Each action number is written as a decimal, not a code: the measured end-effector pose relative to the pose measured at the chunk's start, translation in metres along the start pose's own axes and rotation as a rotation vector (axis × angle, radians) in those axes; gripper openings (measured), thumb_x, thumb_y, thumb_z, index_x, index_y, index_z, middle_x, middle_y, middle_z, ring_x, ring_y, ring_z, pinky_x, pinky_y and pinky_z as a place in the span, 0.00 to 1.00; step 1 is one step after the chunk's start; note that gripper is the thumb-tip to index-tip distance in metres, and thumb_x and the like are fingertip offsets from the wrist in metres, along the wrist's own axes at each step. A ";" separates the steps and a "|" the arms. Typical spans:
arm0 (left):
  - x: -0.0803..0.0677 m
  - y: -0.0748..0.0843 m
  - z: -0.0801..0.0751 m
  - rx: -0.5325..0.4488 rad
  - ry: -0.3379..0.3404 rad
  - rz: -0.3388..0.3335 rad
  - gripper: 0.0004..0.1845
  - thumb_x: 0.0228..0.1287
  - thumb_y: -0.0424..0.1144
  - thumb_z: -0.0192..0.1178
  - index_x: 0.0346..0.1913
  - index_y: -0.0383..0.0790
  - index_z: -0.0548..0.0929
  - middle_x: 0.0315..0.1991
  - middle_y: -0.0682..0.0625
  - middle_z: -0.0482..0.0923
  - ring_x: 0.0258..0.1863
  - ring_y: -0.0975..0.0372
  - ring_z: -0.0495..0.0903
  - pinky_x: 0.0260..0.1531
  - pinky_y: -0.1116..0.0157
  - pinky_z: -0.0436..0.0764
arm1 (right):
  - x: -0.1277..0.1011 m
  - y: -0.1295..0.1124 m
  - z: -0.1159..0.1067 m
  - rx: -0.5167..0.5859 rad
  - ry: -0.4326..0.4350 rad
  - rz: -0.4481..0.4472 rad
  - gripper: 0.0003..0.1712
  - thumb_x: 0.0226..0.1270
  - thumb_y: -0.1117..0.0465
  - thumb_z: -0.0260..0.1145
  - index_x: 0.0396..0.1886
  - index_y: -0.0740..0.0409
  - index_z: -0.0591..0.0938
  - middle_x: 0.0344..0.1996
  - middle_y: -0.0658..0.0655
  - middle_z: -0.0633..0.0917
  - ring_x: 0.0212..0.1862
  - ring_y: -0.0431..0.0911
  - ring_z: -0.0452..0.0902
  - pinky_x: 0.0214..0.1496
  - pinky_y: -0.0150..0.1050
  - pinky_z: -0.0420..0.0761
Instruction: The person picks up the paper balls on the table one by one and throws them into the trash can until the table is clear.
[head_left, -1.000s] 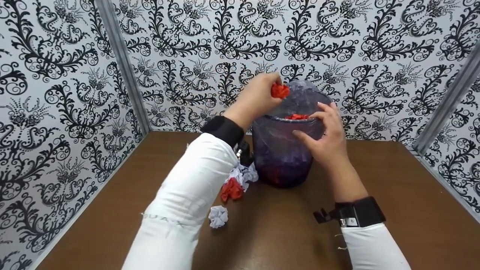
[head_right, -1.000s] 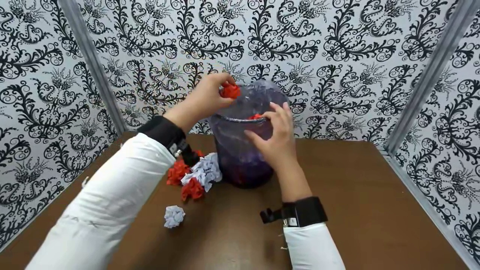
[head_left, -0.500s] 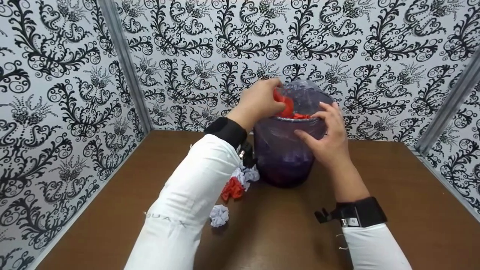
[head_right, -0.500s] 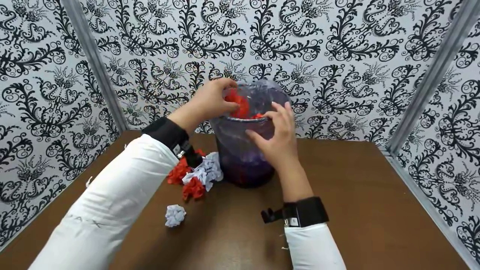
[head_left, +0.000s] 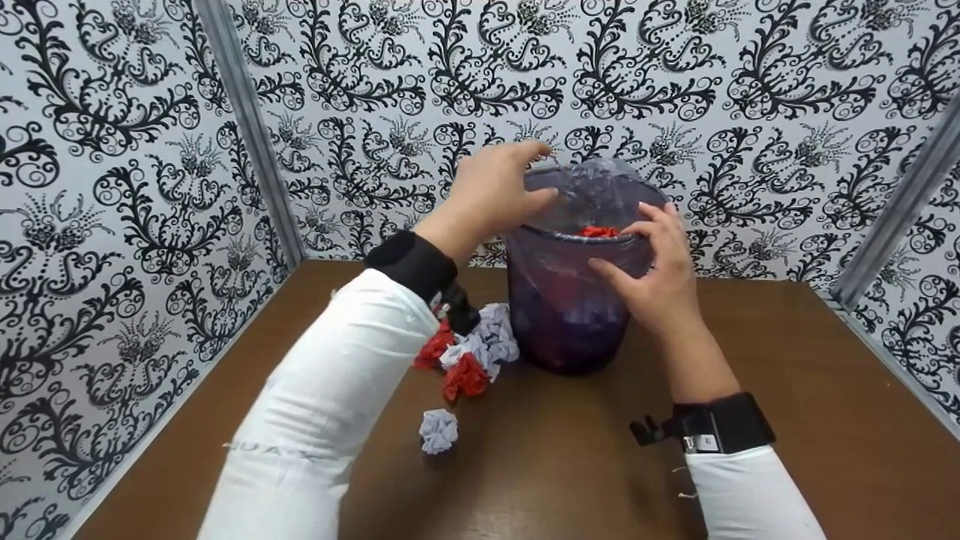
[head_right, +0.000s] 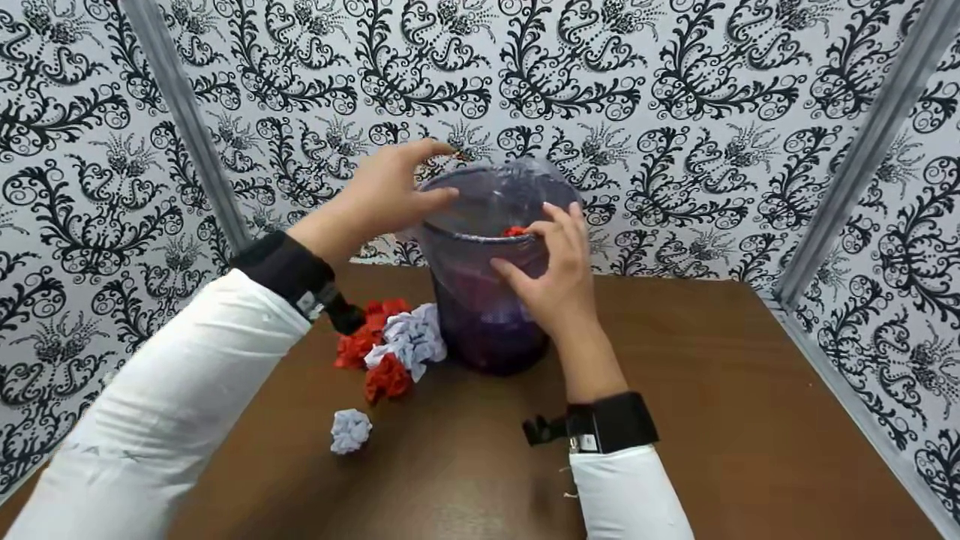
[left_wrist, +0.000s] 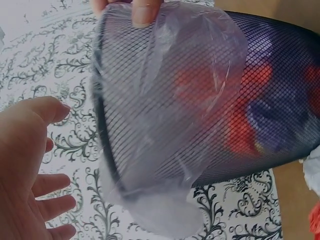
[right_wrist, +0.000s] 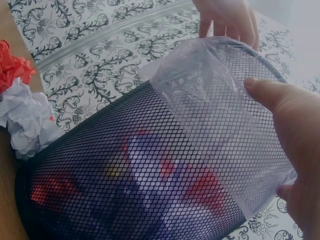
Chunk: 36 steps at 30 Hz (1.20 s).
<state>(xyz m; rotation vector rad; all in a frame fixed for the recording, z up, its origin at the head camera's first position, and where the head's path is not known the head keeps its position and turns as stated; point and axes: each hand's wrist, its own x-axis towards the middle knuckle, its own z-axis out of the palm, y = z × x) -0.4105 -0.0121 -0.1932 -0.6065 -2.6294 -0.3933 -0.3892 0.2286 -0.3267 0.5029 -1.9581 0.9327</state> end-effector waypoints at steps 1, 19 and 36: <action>-0.002 -0.001 -0.003 -0.002 -0.001 0.000 0.32 0.61 0.62 0.60 0.67 0.63 0.68 0.60 0.61 0.75 0.55 0.64 0.75 0.56 0.59 0.73 | 0.000 0.000 0.000 -0.002 -0.002 0.005 0.31 0.43 0.46 0.82 0.43 0.54 0.79 0.66 0.53 0.72 0.76 0.47 0.49 0.77 0.50 0.44; -0.076 -0.053 -0.005 -0.047 0.011 0.105 0.28 0.57 0.58 0.65 0.60 0.56 0.76 0.49 0.56 0.75 0.48 0.61 0.73 0.50 0.57 0.75 | 0.000 0.000 -0.002 -0.005 -0.017 0.040 0.30 0.43 0.44 0.81 0.43 0.51 0.78 0.67 0.50 0.71 0.76 0.43 0.48 0.77 0.47 0.43; -0.163 -0.085 0.067 -0.052 -0.298 0.117 0.29 0.49 0.61 0.69 0.56 0.60 0.77 0.48 0.60 0.77 0.44 0.62 0.77 0.44 0.56 0.78 | 0.000 0.001 -0.002 -0.013 -0.036 0.059 0.31 0.44 0.42 0.80 0.44 0.50 0.78 0.68 0.50 0.70 0.76 0.49 0.47 0.77 0.48 0.42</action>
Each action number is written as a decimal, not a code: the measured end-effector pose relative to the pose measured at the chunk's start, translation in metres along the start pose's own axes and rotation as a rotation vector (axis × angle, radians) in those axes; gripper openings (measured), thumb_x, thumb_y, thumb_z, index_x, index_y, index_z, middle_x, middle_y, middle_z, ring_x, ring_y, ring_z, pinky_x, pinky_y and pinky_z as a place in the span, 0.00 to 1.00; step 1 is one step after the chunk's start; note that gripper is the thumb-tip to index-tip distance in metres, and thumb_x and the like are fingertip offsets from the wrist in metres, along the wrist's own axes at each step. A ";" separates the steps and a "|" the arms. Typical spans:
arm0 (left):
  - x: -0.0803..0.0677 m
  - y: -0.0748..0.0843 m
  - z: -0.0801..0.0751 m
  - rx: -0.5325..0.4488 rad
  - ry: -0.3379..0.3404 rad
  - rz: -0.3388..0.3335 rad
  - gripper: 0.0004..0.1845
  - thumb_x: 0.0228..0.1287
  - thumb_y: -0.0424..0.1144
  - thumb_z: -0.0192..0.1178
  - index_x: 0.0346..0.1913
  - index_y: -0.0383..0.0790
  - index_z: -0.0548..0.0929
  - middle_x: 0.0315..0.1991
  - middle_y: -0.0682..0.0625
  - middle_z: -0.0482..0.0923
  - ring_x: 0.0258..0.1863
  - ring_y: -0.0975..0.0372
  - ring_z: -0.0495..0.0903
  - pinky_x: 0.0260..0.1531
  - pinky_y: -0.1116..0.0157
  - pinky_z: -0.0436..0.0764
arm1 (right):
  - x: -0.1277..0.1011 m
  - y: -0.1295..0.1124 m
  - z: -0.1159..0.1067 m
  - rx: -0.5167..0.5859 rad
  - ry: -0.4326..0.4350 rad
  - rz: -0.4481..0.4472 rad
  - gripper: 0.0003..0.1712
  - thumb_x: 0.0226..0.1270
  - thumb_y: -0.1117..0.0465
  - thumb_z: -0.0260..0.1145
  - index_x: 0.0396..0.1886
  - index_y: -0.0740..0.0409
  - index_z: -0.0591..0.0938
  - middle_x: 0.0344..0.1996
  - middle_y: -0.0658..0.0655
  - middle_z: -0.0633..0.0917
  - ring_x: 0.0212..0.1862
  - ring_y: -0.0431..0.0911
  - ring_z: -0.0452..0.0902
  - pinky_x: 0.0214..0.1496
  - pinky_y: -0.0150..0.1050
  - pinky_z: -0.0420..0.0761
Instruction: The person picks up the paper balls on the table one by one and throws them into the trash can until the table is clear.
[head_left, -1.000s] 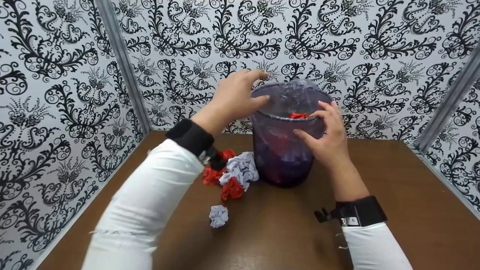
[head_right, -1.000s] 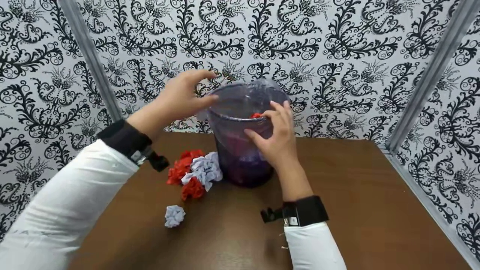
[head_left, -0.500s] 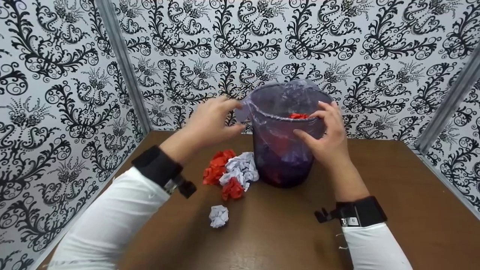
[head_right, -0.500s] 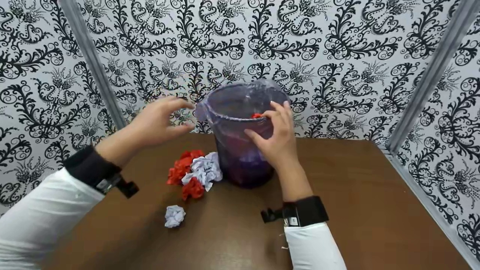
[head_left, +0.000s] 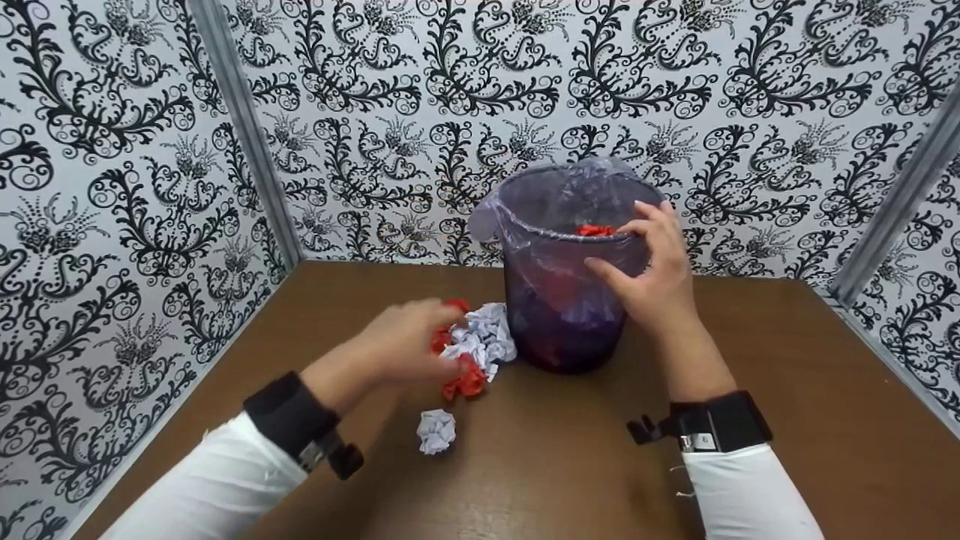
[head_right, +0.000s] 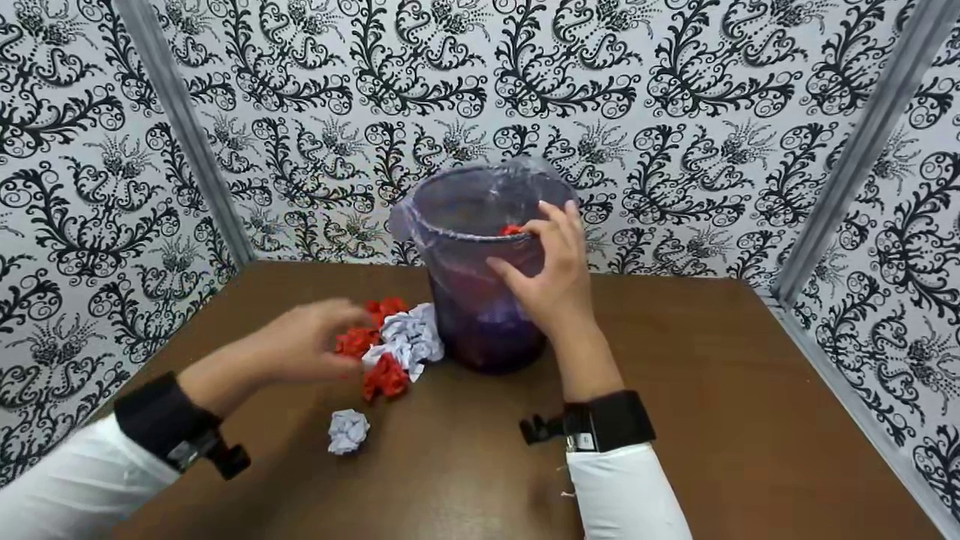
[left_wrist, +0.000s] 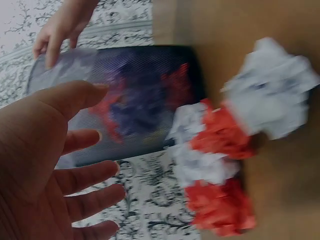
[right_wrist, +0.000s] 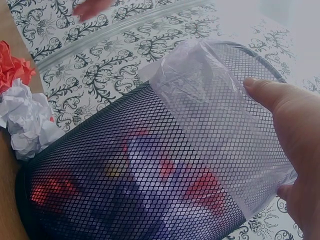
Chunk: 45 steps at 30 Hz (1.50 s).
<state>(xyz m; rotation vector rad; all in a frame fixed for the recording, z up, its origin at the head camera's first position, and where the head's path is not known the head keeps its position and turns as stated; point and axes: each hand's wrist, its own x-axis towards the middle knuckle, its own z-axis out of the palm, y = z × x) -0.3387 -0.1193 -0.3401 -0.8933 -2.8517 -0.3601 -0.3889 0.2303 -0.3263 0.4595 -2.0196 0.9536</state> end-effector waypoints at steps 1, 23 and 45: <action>-0.005 -0.001 0.006 -0.040 -0.030 -0.013 0.29 0.47 0.60 0.70 0.55 0.61 0.77 0.48 0.60 0.77 0.43 0.62 0.78 0.44 0.56 0.78 | 0.000 0.000 0.000 0.004 0.006 -0.009 0.31 0.44 0.43 0.80 0.44 0.51 0.78 0.68 0.50 0.70 0.76 0.50 0.48 0.77 0.49 0.43; -0.047 -0.011 0.067 -0.138 -0.201 0.021 0.26 0.40 0.52 0.75 0.47 0.56 0.80 0.41 0.57 0.76 0.39 0.63 0.75 0.39 0.61 0.77 | -0.001 -0.001 0.000 -0.004 0.010 -0.018 0.31 0.43 0.44 0.81 0.43 0.52 0.78 0.68 0.52 0.71 0.76 0.51 0.48 0.77 0.47 0.42; -0.038 -0.013 0.062 -0.235 -0.179 0.104 0.14 0.48 0.41 0.70 0.38 0.55 0.79 0.34 0.59 0.75 0.36 0.63 0.73 0.36 0.67 0.74 | 0.000 -0.001 0.000 0.012 0.006 -0.012 0.31 0.43 0.44 0.81 0.44 0.52 0.78 0.68 0.50 0.71 0.76 0.53 0.48 0.77 0.48 0.43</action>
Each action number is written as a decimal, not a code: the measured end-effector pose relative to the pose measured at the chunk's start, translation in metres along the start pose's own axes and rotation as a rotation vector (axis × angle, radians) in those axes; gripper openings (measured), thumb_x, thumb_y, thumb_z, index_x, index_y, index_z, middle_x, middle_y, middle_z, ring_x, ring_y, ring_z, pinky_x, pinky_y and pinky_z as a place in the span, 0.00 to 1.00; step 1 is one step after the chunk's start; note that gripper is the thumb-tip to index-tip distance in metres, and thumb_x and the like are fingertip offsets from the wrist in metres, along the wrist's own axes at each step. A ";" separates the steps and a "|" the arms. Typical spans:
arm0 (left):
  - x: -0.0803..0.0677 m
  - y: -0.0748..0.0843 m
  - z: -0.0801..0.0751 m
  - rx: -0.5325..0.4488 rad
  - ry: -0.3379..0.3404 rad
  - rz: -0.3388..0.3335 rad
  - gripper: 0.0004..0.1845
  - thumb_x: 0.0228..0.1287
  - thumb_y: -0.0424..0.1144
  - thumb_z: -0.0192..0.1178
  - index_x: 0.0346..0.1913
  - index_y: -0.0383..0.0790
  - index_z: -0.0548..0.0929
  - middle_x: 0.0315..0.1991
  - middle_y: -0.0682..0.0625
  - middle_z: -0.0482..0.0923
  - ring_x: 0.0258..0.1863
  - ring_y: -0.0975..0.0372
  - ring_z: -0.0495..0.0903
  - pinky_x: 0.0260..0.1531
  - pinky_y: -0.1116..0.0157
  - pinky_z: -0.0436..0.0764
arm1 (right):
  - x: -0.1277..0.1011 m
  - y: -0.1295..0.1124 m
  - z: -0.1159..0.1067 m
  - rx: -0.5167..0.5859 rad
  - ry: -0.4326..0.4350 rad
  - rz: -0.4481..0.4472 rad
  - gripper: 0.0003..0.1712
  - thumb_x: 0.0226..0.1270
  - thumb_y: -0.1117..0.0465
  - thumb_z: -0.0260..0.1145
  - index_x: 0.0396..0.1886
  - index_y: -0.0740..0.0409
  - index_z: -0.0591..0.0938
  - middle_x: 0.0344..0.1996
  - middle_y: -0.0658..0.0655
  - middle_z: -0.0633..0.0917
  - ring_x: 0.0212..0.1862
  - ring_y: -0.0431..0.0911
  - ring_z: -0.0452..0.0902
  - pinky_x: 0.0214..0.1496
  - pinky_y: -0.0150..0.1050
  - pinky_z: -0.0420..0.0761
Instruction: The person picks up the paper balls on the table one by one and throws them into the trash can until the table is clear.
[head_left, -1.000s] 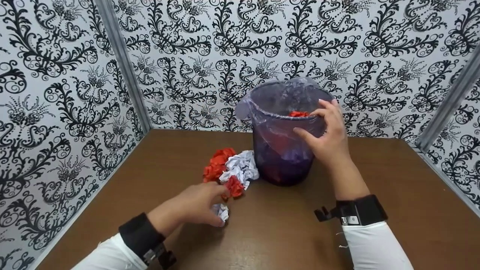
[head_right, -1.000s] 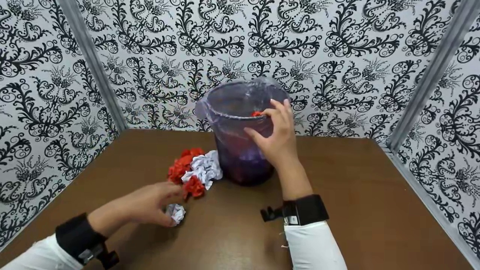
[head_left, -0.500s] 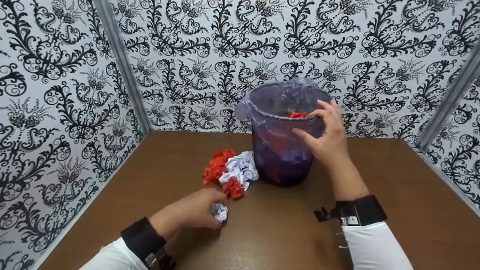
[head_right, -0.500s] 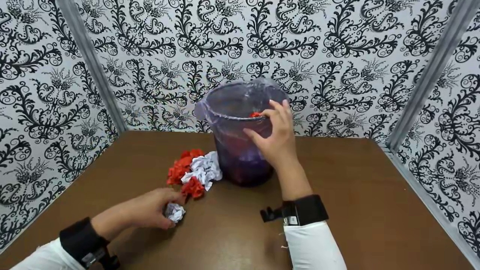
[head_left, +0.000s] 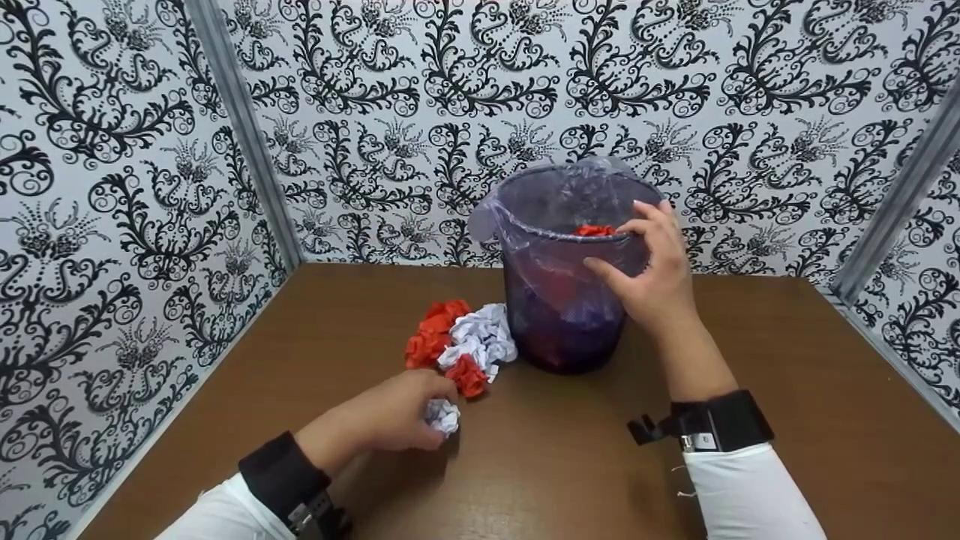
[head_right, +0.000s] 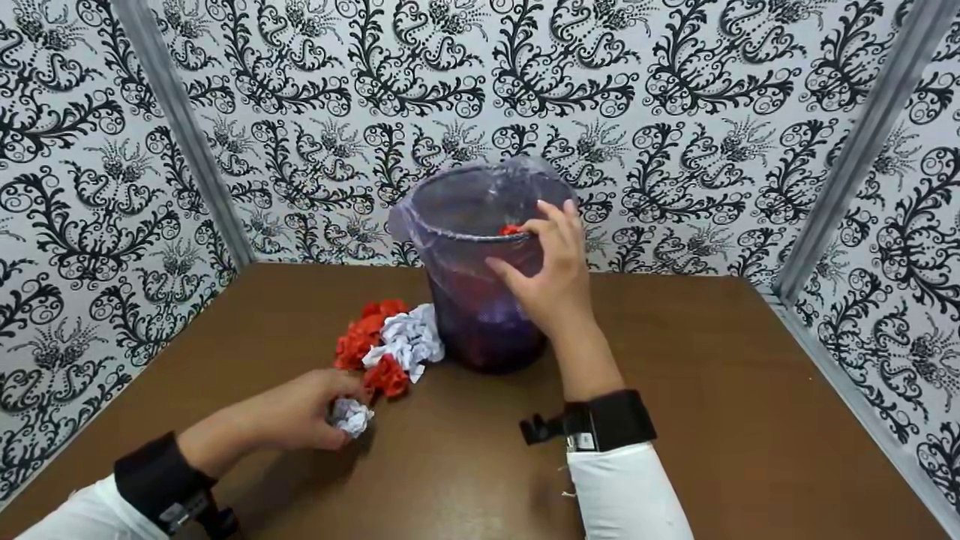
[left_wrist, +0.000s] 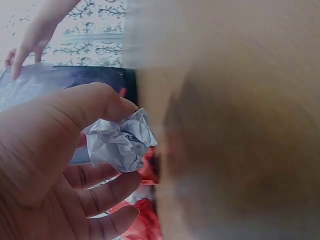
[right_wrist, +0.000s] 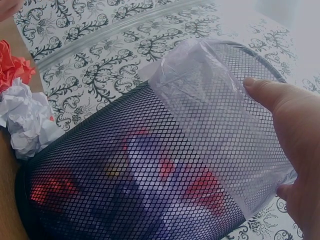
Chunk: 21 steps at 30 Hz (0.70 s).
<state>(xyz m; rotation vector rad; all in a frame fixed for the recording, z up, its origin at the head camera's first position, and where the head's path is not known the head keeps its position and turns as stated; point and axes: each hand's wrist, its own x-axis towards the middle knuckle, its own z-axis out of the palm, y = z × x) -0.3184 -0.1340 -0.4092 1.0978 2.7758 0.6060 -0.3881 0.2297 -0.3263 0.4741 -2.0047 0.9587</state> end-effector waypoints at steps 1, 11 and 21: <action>0.000 0.002 -0.003 0.001 0.010 0.003 0.14 0.48 0.41 0.70 0.38 0.55 0.79 0.34 0.59 0.75 0.36 0.63 0.73 0.36 0.67 0.74 | 0.000 0.000 0.000 0.000 0.000 0.000 0.31 0.43 0.44 0.81 0.44 0.53 0.78 0.68 0.50 0.71 0.76 0.52 0.48 0.77 0.48 0.43; 0.007 0.018 -0.041 0.016 0.082 0.062 0.14 0.44 0.37 0.68 0.36 0.57 0.80 0.31 0.60 0.74 0.32 0.65 0.73 0.28 0.67 0.75 | -0.001 0.000 0.000 -0.020 -0.010 0.007 0.32 0.44 0.42 0.80 0.45 0.50 0.78 0.68 0.49 0.70 0.76 0.48 0.47 0.77 0.50 0.43; 0.017 0.046 -0.092 0.051 0.147 0.068 0.16 0.43 0.35 0.68 0.38 0.56 0.80 0.32 0.58 0.74 0.33 0.64 0.74 0.28 0.66 0.78 | -0.001 0.001 0.002 -0.002 0.011 -0.020 0.31 0.44 0.45 0.81 0.44 0.53 0.78 0.67 0.52 0.71 0.76 0.51 0.49 0.77 0.49 0.42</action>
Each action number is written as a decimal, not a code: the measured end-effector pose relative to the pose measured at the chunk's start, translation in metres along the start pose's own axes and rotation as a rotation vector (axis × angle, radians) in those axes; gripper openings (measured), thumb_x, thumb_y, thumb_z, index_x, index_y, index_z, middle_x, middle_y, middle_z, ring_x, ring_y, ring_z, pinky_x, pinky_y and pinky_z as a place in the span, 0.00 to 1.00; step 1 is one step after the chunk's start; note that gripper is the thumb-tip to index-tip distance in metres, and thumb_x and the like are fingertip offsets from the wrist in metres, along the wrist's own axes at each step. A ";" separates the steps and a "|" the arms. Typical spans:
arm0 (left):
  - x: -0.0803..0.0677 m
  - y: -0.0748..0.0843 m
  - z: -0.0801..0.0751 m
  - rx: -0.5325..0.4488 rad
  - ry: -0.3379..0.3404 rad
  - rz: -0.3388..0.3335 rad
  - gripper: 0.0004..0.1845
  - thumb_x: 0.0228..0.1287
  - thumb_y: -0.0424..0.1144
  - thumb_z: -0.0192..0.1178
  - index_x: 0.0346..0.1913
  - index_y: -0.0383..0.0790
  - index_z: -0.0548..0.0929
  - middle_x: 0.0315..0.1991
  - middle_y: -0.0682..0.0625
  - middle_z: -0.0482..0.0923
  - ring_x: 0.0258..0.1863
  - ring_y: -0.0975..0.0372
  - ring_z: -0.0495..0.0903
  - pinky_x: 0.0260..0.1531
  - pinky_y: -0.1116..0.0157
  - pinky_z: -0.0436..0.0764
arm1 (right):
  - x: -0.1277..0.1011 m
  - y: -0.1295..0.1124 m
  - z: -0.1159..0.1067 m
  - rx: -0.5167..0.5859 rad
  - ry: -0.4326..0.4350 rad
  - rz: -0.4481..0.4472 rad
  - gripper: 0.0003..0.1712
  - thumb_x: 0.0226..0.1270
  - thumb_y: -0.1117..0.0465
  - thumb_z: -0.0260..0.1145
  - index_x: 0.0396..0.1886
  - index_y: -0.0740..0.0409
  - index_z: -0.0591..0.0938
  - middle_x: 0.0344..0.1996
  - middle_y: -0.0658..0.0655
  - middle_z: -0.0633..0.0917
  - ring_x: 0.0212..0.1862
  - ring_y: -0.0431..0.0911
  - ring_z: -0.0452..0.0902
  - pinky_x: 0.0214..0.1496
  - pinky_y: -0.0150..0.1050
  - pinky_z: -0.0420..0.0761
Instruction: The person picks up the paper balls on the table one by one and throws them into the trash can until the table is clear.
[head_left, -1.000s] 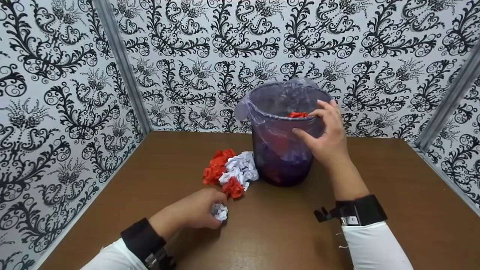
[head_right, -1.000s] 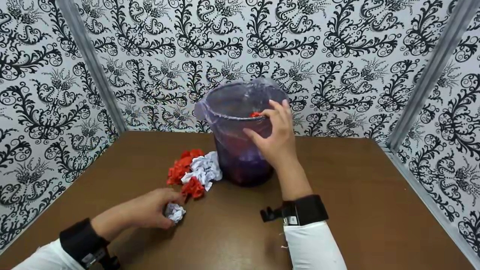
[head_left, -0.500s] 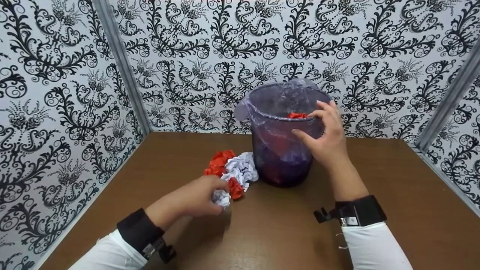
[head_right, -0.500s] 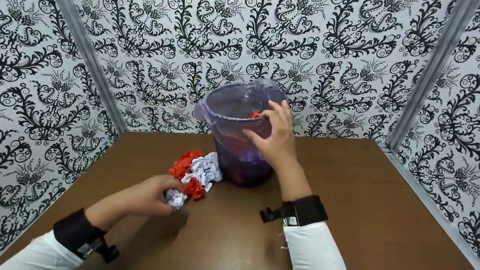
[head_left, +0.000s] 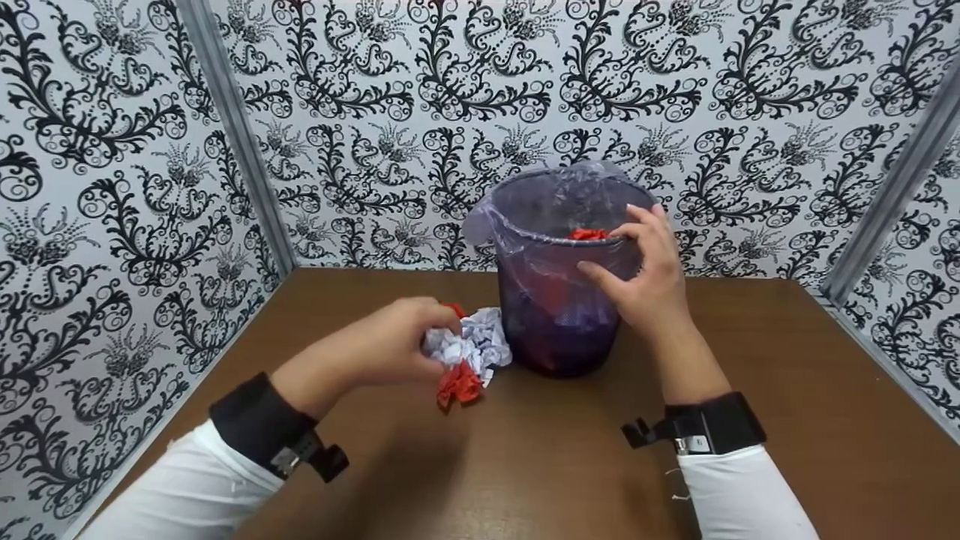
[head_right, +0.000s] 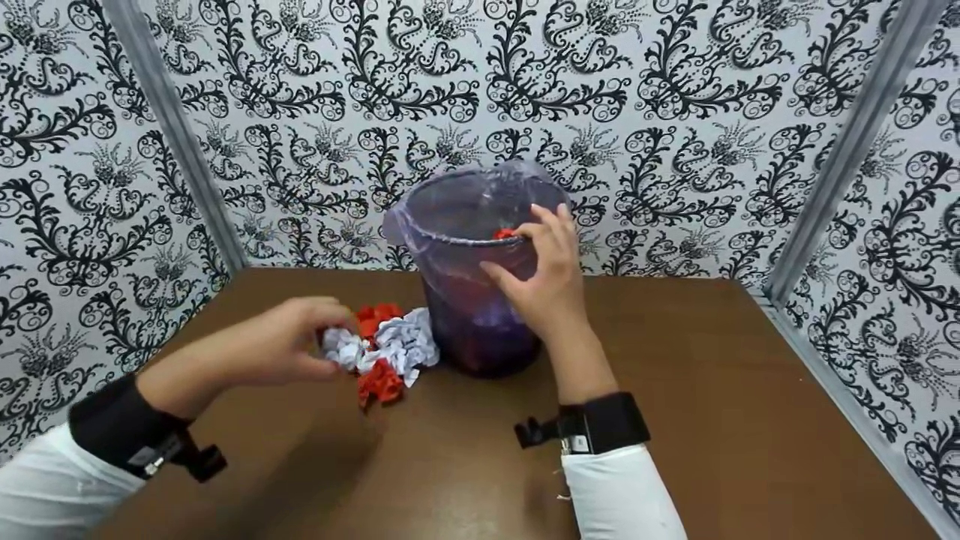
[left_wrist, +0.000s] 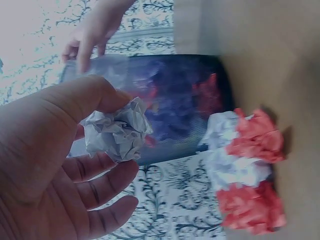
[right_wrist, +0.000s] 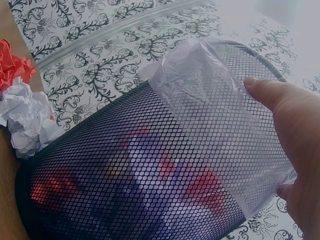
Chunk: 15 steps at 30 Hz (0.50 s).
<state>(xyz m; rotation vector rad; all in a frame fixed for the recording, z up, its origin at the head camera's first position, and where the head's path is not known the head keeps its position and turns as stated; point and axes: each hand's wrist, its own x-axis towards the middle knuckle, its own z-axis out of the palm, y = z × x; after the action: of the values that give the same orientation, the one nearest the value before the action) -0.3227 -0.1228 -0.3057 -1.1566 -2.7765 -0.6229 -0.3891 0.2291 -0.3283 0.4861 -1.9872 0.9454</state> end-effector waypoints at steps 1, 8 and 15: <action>0.002 0.003 -0.005 0.004 -0.001 -0.010 0.16 0.43 0.36 0.67 0.37 0.57 0.80 0.32 0.58 0.74 0.33 0.64 0.74 0.28 0.67 0.78 | 0.000 0.000 0.000 0.000 -0.002 0.002 0.31 0.44 0.44 0.81 0.44 0.53 0.78 0.67 0.52 0.71 0.76 0.51 0.49 0.77 0.49 0.42; 0.016 0.019 -0.034 -0.051 -0.015 -0.035 0.15 0.49 0.39 0.70 0.40 0.57 0.80 0.36 0.58 0.76 0.31 0.64 0.78 0.27 0.67 0.81 | 0.000 -0.002 -0.002 -0.005 -0.010 0.018 0.31 0.44 0.43 0.80 0.44 0.50 0.78 0.68 0.51 0.70 0.76 0.49 0.48 0.77 0.49 0.41; 0.033 0.025 -0.062 -0.160 0.035 -0.092 0.19 0.48 0.41 0.75 0.44 0.56 0.80 0.39 0.53 0.76 0.32 0.58 0.79 0.28 0.64 0.83 | 0.001 -0.003 -0.002 -0.003 -0.017 0.019 0.31 0.44 0.42 0.80 0.44 0.50 0.78 0.68 0.51 0.70 0.76 0.49 0.48 0.77 0.50 0.41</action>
<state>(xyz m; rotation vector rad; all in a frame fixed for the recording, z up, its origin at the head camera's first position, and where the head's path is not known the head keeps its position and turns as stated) -0.3351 -0.1094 -0.2335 -1.0367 -2.8071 -0.8804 -0.3866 0.2290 -0.3255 0.4753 -2.0112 0.9530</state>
